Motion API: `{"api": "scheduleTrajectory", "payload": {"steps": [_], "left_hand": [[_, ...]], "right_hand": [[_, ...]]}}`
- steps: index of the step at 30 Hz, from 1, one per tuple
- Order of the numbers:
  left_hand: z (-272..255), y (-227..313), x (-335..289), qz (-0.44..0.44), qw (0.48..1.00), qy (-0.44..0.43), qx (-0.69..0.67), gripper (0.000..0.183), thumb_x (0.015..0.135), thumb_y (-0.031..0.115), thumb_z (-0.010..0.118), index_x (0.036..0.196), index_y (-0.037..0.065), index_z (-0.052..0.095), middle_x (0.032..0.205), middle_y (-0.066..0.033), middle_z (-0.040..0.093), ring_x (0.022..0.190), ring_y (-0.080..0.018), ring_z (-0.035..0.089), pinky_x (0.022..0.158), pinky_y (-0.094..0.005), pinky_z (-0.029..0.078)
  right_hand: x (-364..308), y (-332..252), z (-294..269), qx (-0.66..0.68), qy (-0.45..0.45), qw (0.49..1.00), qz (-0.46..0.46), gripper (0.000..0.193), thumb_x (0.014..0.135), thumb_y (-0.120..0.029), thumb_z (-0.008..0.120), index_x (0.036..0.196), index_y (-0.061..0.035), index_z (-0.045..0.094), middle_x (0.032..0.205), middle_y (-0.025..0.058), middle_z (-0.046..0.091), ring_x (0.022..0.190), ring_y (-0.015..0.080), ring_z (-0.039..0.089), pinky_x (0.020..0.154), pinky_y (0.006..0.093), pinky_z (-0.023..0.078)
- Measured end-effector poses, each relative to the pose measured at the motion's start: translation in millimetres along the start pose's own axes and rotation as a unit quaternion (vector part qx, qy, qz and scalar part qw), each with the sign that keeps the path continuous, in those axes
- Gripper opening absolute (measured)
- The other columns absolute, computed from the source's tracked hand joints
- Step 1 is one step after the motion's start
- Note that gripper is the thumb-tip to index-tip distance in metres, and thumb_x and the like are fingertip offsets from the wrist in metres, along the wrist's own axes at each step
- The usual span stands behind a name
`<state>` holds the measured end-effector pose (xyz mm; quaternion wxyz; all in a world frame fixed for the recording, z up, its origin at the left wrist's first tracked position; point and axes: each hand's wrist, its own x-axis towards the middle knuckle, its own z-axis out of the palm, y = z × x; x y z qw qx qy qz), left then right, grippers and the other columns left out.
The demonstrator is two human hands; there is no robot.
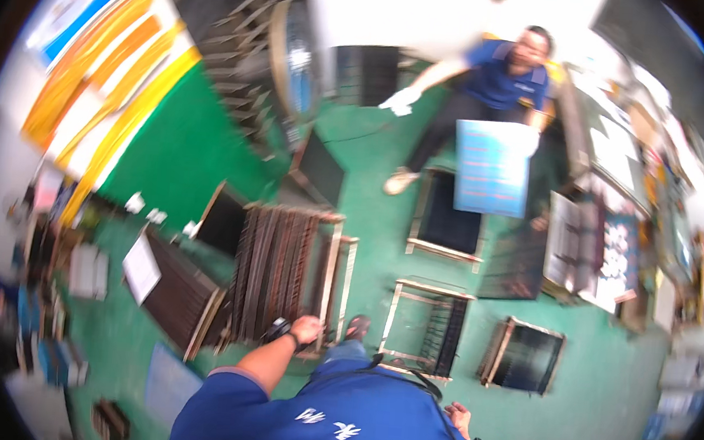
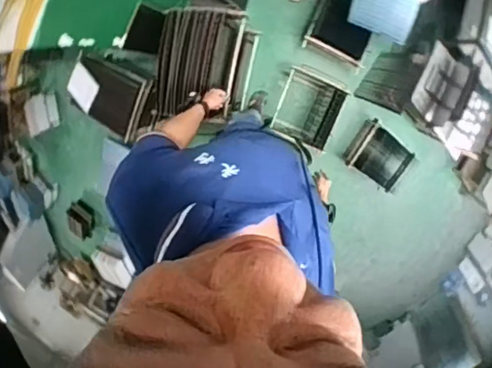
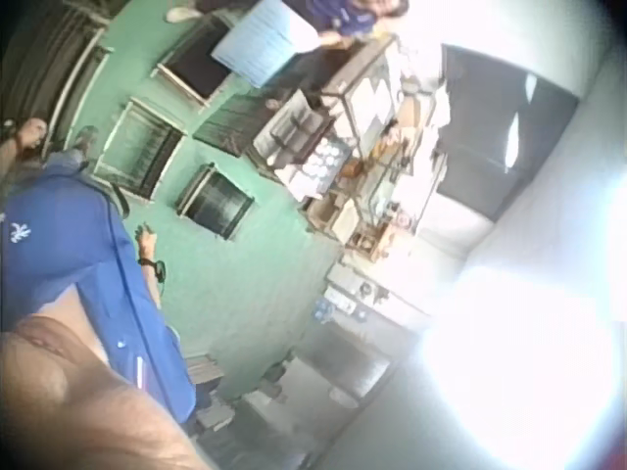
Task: Picking up circuit boards from stacks, inspecting them, and placing them into racks or onto a trolley.
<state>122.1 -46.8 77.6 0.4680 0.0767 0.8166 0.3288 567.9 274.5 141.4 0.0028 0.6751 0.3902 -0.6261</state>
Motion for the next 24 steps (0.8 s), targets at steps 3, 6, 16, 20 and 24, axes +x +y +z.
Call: {"api": "scheduleTrajectory", "payload": {"steps": [3, 6, 16, 20, 24], "left_hand": [[-7, 10, 8, 0.055, 0.995, 0.020, 0.084, 0.022, 0.083, 0.018, 0.054, 0.064, 0.007, 0.059, 0.052, -0.0057, 0.055, 0.044, -0.0156, 0.054, 0.043, -0.0315, 0.043], [-9, 7, -2, -0.043, 0.997, 0.032, 0.053, 0.018, 0.085, 0.020, 0.056, 0.085, 0.005, 0.067, 0.066, -0.0064, 0.065, 0.057, -0.0151, 0.063, 0.052, -0.0291, 0.051], [-3, 2, -6, -0.046, 0.997, 0.017, 0.053, 0.016, 0.086, 0.021, 0.058, 0.088, 0.008, 0.068, 0.065, -0.0067, 0.064, 0.056, -0.0146, 0.062, 0.050, -0.0300, 0.050], [-5, -3, -2, -0.024, 0.997, 0.013, 0.068, 0.015, 0.086, 0.020, 0.058, 0.087, 0.008, 0.067, 0.063, -0.0056, 0.062, 0.054, -0.0141, 0.061, 0.048, -0.0289, 0.049], [-9, 8, -6, -0.066, 0.998, 0.005, 0.018, 0.016, 0.084, 0.018, 0.059, 0.092, 0.005, 0.066, 0.072, -0.0075, 0.066, 0.062, -0.0137, 0.065, 0.053, -0.0285, 0.053]], "right_hand": [[0, 8, -7, -0.033, -0.021, 0.999, -0.008, 0.044, 0.081, 0.001, 0.058, 0.124, 0.0033, 0.048, 0.094, 0.0209, 0.065, 0.075, 0.0286, 0.064, 0.064, 0.0399, 0.053], [30, 23, -21, 0.041, -0.052, 0.997, -0.040, 0.045, 0.081, -0.003, 0.057, 0.124, 0.0077, 0.048, 0.097, 0.0210, 0.065, 0.075, 0.0269, 0.064, 0.068, 0.0356, 0.053], [6, -9, -5, -0.044, -0.019, 0.998, -0.048, 0.042, 0.083, -0.004, 0.057, 0.123, 0.0037, 0.047, 0.098, 0.0186, 0.065, 0.076, 0.0269, 0.064, 0.066, 0.0392, 0.054], [8, -3, -2, -0.060, -0.010, 0.998, -0.034, 0.042, 0.082, -0.004, 0.059, 0.122, 0.0015, 0.048, 0.095, 0.0168, 0.065, 0.072, 0.0262, 0.064, 0.061, 0.0392, 0.054], [18, 15, -6, 0.014, -0.011, 1.000, -0.016, 0.041, 0.083, -0.006, 0.060, 0.122, 0.0022, 0.049, 0.093, 0.0156, 0.065, 0.070, 0.0250, 0.065, 0.057, 0.0363, 0.053]]}}
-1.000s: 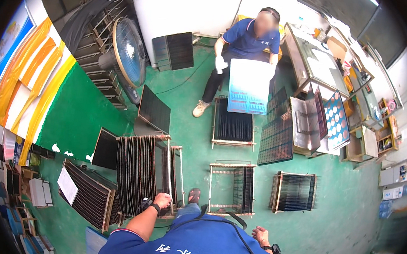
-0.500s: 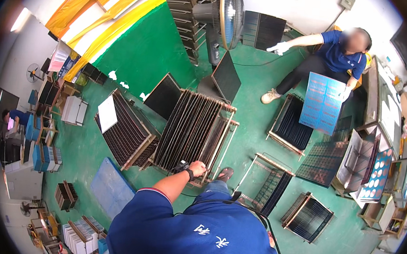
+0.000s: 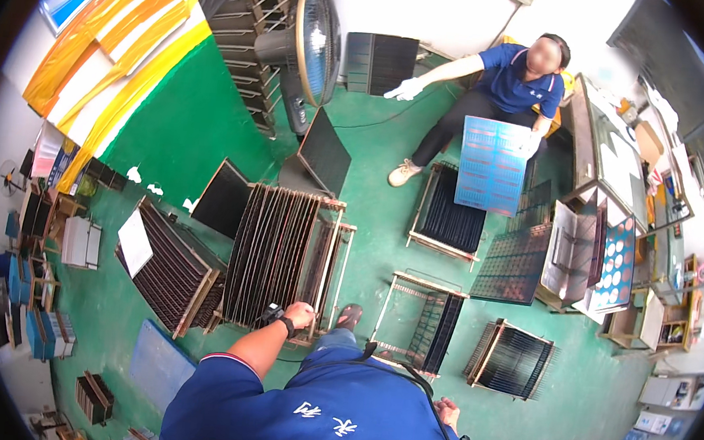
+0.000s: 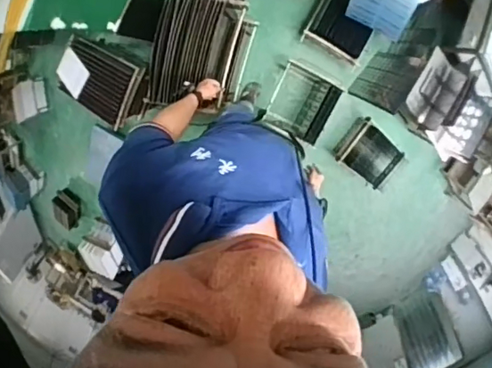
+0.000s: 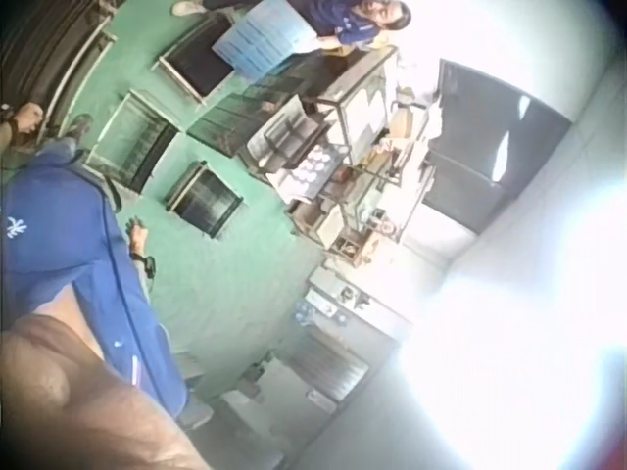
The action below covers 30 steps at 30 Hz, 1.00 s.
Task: Picking up circuit boards from stacks, inspecting them, and placing them into racks or onto a trolley.
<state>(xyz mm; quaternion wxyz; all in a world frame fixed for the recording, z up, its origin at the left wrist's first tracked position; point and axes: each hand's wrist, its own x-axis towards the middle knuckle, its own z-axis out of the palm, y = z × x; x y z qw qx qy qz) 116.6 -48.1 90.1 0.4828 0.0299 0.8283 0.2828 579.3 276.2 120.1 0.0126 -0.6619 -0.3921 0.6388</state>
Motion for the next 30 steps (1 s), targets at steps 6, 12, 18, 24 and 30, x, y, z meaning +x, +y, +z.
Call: {"api": "scheduleTrajectory", "payload": {"steps": [6, 12, 18, 24, 30], "left_hand": [[2, 7, 9, 0.016, 1.000, 0.011, 0.003, 0.022, 0.084, 0.027, 0.060, 0.084, 0.007, 0.069, 0.064, -0.0089, 0.065, 0.055, -0.0168, 0.063, 0.054, -0.0294, 0.052], [0, 19, 0, -0.007, 1.000, -0.008, 0.012, 0.019, 0.085, 0.020, 0.058, 0.093, 0.006, 0.068, 0.068, -0.0077, 0.065, 0.058, -0.0136, 0.063, 0.053, -0.0285, 0.052], [8, 4, 6, 0.028, 0.998, 0.029, 0.040, 0.018, 0.086, 0.025, 0.059, 0.086, 0.008, 0.068, 0.062, -0.0056, 0.062, 0.053, -0.0142, 0.060, 0.050, -0.0277, 0.050], [18, -6, 26, 0.074, 0.995, 0.052, 0.041, 0.024, 0.075, 0.031, 0.060, 0.071, 0.008, 0.067, 0.071, -0.0170, 0.064, 0.074, -0.0345, 0.064, 0.067, -0.0433, 0.049], [19, -8, 8, 0.062, 0.996, 0.065, 0.026, 0.023, 0.077, 0.030, 0.061, 0.074, 0.009, 0.069, 0.074, -0.0173, 0.065, 0.075, -0.0362, 0.063, 0.067, -0.0424, 0.049]], "right_hand": [[-14, -3, 7, -0.020, 0.029, 0.999, 0.009, 0.041, 0.083, -0.007, 0.059, 0.122, 0.0025, 0.050, 0.092, 0.0154, 0.066, 0.069, 0.0250, 0.065, 0.057, 0.0363, 0.053], [-15, -8, 8, -0.068, 0.008, 0.998, -0.005, 0.044, 0.082, -0.007, 0.060, 0.124, 0.0021, 0.049, 0.093, 0.0159, 0.066, 0.072, 0.0251, 0.065, 0.059, 0.0369, 0.053], [-20, -18, 10, -0.052, 0.005, 0.998, -0.020, 0.044, 0.079, -0.003, 0.062, 0.121, 0.0024, 0.050, 0.095, 0.0192, 0.065, 0.078, 0.0295, 0.065, 0.063, 0.0402, 0.053], [32, 20, -35, 0.154, -0.088, 0.982, 0.061, 0.041, 0.081, 0.001, 0.058, 0.120, 0.0085, 0.049, 0.093, 0.0190, 0.065, 0.071, 0.0277, 0.065, 0.065, 0.0372, 0.055], [7, -3, -18, 0.030, -0.021, 0.999, 0.002, 0.043, 0.081, -0.002, 0.060, 0.121, 0.0069, 0.050, 0.095, 0.0178, 0.065, 0.073, 0.0243, 0.063, 0.065, 0.0354, 0.054]]}}
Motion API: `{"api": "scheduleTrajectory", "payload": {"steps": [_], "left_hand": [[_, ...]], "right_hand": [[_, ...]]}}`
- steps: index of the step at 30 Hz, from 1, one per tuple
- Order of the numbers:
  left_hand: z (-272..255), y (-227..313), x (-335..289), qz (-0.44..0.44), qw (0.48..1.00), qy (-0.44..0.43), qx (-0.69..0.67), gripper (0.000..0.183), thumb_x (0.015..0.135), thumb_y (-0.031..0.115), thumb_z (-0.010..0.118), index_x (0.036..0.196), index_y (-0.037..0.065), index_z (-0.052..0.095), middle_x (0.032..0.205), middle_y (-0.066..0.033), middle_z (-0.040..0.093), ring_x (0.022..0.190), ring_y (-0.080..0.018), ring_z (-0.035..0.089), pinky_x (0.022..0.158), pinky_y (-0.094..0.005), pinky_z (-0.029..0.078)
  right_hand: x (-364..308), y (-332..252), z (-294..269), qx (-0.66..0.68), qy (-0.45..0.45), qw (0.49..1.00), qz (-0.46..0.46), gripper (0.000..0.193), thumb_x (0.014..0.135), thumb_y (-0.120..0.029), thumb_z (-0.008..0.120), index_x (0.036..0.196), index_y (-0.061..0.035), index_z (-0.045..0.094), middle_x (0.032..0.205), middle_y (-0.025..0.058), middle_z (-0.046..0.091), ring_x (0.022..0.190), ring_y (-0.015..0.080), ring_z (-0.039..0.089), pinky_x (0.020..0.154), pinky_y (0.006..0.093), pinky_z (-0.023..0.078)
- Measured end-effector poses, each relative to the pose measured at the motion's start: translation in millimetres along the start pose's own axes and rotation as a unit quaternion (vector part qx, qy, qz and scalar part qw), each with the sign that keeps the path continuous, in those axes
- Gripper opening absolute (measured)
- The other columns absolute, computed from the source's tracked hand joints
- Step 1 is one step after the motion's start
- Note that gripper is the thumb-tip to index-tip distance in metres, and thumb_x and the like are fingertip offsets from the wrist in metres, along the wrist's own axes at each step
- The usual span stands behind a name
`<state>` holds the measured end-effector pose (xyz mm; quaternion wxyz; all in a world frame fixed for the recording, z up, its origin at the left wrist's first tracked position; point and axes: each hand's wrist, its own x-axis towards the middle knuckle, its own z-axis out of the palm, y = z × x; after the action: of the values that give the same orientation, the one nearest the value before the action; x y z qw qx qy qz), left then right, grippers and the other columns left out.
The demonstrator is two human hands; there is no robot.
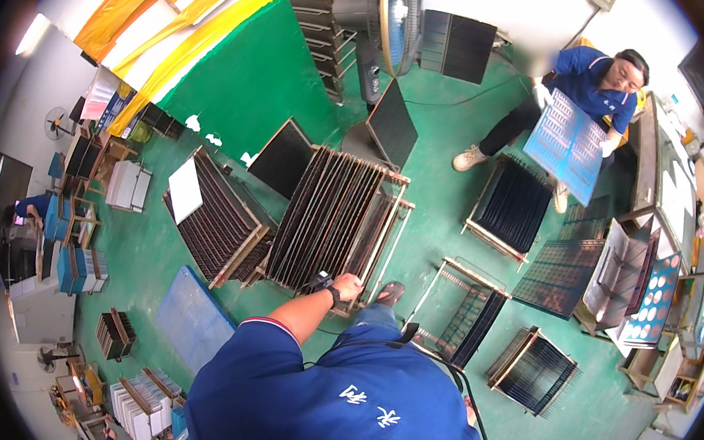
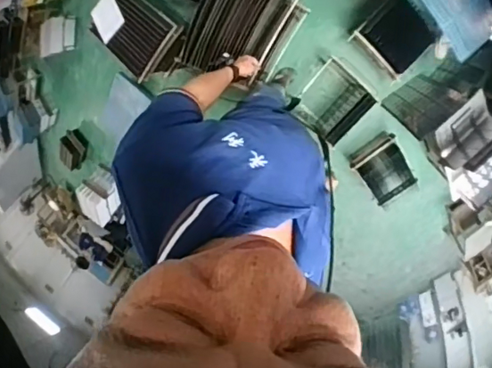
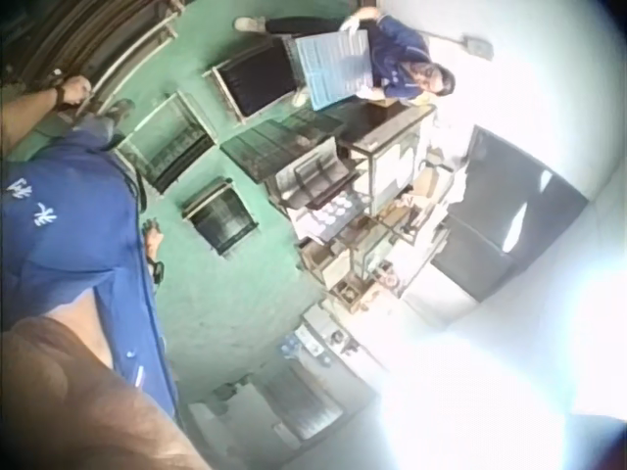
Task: Picking up circuit boards from stacks, inspecting them, and placing them into racks or onto a trolley.
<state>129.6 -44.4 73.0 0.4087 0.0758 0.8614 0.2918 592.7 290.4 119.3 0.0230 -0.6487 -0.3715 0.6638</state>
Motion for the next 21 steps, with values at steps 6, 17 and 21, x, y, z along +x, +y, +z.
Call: {"api": "scheduleTrajectory", "payload": {"steps": [6, 17, 21], "left_hand": [[-43, -32, -17, 0.083, 0.989, 0.126, -0.004, 0.012, 0.084, 0.015, 0.057, 0.083, 0.006, 0.065, 0.060, -0.0064, 0.061, 0.051, -0.0148, 0.060, 0.049, -0.0303, 0.049], [-189, -151, -192, -0.090, 0.886, 0.353, -0.287, 0.012, 0.077, 0.007, 0.058, 0.083, 0.006, 0.068, 0.068, -0.0060, 0.063, 0.058, -0.0159, 0.063, 0.049, -0.0296, 0.050], [-237, -166, -204, -0.166, 0.873, 0.404, -0.215, 0.015, 0.082, 0.010, 0.055, 0.091, 0.004, 0.066, 0.072, -0.0049, 0.064, 0.059, -0.0128, 0.061, 0.050, -0.0265, 0.050]], "right_hand": [[2, 5, 5, -0.060, -0.029, 0.997, -0.031, 0.045, 0.080, -0.002, 0.060, 0.123, 0.0065, 0.049, 0.096, 0.0182, 0.064, 0.075, 0.0241, 0.063, 0.067, 0.0338, 0.053], [27, 3, -17, -0.162, -0.043, 0.986, 0.000, 0.040, 0.084, -0.014, 0.056, 0.121, -0.0010, 0.051, 0.096, 0.0110, 0.064, 0.077, 0.0229, 0.064, 0.062, 0.0340, 0.051], [8, 28, -9, -0.165, -0.021, 0.986, 0.003, 0.040, 0.084, -0.015, 0.056, 0.121, -0.0014, 0.050, 0.096, 0.0112, 0.063, 0.078, 0.0239, 0.063, 0.064, 0.0340, 0.051]]}}
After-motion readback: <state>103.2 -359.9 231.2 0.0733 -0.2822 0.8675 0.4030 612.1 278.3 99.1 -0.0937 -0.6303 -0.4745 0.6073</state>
